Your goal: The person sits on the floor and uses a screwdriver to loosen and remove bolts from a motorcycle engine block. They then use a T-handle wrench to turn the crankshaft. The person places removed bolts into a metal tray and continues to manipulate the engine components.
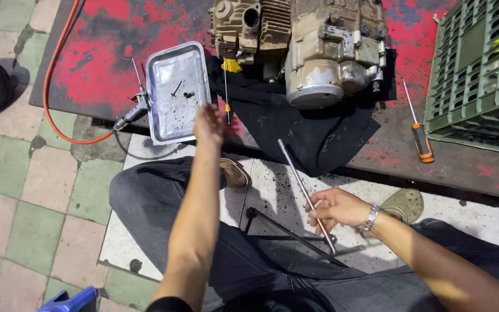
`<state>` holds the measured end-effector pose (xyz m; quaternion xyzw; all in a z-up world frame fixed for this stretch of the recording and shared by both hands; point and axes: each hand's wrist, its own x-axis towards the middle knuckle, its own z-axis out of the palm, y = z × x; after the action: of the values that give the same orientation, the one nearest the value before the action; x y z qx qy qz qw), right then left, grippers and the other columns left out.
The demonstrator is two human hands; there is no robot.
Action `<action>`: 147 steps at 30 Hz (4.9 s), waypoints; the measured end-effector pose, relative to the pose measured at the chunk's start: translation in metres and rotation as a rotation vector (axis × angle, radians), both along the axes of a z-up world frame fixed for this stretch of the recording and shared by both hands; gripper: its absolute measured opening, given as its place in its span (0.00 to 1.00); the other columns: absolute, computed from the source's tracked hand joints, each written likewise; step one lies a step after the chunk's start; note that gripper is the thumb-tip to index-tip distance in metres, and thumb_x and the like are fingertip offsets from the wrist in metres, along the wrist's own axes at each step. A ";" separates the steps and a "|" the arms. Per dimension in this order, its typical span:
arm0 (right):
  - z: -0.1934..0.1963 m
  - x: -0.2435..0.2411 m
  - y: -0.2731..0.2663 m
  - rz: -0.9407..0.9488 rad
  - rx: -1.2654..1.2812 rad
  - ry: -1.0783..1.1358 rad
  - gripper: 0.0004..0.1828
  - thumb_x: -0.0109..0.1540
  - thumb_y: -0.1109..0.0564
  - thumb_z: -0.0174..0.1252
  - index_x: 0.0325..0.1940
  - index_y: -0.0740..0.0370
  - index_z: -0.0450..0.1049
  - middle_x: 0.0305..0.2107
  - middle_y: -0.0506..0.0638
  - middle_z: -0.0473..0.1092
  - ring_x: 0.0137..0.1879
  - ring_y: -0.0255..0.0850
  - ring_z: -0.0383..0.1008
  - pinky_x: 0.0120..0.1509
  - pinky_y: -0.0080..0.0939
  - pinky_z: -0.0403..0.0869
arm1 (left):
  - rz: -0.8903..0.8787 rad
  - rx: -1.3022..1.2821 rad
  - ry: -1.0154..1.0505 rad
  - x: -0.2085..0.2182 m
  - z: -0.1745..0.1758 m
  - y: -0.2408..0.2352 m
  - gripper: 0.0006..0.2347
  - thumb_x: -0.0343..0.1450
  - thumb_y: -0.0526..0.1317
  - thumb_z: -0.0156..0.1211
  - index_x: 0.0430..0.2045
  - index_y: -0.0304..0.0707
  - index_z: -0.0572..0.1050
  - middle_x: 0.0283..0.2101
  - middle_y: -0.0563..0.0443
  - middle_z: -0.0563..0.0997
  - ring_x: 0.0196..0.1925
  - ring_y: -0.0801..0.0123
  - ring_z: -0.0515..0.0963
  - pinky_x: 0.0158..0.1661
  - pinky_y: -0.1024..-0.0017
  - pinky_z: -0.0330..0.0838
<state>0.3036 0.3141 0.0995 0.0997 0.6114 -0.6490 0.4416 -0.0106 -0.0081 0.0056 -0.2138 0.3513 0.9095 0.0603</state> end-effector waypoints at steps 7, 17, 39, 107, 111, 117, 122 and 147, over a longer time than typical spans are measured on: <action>0.012 0.000 -0.017 -0.211 0.000 0.130 0.15 0.65 0.58 0.54 0.54 0.67 0.71 0.32 0.57 0.79 0.35 0.44 0.84 0.38 0.41 0.82 | -0.729 -0.656 0.204 0.101 0.062 0.077 0.13 0.72 0.47 0.54 0.40 0.38 0.78 0.36 0.48 0.86 0.27 0.74 0.82 0.24 0.77 0.72; -0.003 -0.010 -0.043 -0.389 -0.015 0.234 0.20 0.65 0.56 0.55 0.60 0.66 0.72 0.33 0.54 0.78 0.35 0.43 0.83 0.39 0.38 0.80 | -0.865 -0.713 0.390 0.152 0.076 0.129 0.10 0.74 0.39 0.60 0.34 0.27 0.81 0.27 0.46 0.85 0.21 0.76 0.79 0.23 0.77 0.70; -0.045 0.010 -0.072 -0.453 -0.090 0.318 0.17 0.69 0.51 0.51 0.53 0.68 0.75 0.27 0.51 0.78 0.31 0.42 0.82 0.32 0.35 0.78 | -0.659 -0.832 0.367 0.158 0.079 0.135 0.09 0.70 0.39 0.66 0.32 0.26 0.82 0.21 0.49 0.83 0.18 0.78 0.76 0.23 0.78 0.70; -0.137 0.082 -0.014 -0.825 0.585 0.701 0.28 0.74 0.43 0.48 0.43 0.74 0.75 0.26 0.61 0.70 0.33 0.47 0.69 0.40 0.47 0.69 | -0.586 -0.466 0.703 0.377 0.087 0.197 0.09 0.71 0.32 0.63 0.19 0.30 0.75 0.28 0.48 0.81 0.30 0.72 0.78 0.32 0.70 0.73; -0.077 0.066 -0.033 -0.570 1.236 0.529 0.22 0.71 0.42 0.53 0.37 0.60 0.81 0.26 0.63 0.76 0.38 0.60 0.77 0.45 0.58 0.73 | -0.368 -0.954 0.730 0.358 0.050 0.152 0.09 0.75 0.39 0.58 0.32 0.27 0.74 0.29 0.50 0.78 0.30 0.68 0.78 0.33 0.72 0.71; -0.060 0.024 0.010 0.038 0.849 0.577 0.11 0.58 0.55 0.60 0.32 0.66 0.80 0.25 0.57 0.80 0.36 0.49 0.82 0.42 0.50 0.78 | -0.572 -0.619 -0.262 0.327 -0.103 0.181 0.19 0.74 0.50 0.51 0.24 0.31 0.78 0.16 0.50 0.70 0.17 0.63 0.66 0.18 0.63 0.59; -0.063 -0.016 0.038 -0.001 0.327 0.148 0.10 0.62 0.65 0.54 0.45 0.73 0.78 0.31 0.57 0.81 0.34 0.44 0.80 0.38 0.45 0.77 | -0.936 0.326 -0.423 0.336 -0.128 0.238 0.31 0.65 0.72 0.46 0.27 0.40 0.79 0.13 0.55 0.73 0.10 0.70 0.69 0.09 0.72 0.62; -0.038 -0.006 0.039 -0.241 0.024 0.020 0.18 0.64 0.53 0.64 0.42 0.75 0.81 0.29 0.58 0.78 0.30 0.38 0.78 0.37 0.39 0.80 | -1.024 -0.655 0.225 0.208 0.044 0.196 0.14 0.72 0.36 0.67 0.34 0.12 0.78 0.30 0.36 0.85 0.29 0.60 0.86 0.31 0.65 0.83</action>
<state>0.2976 0.3532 0.0620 0.1713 0.6072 -0.6910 0.3527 0.1969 0.1878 0.0497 0.0715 0.6745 0.6271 0.3831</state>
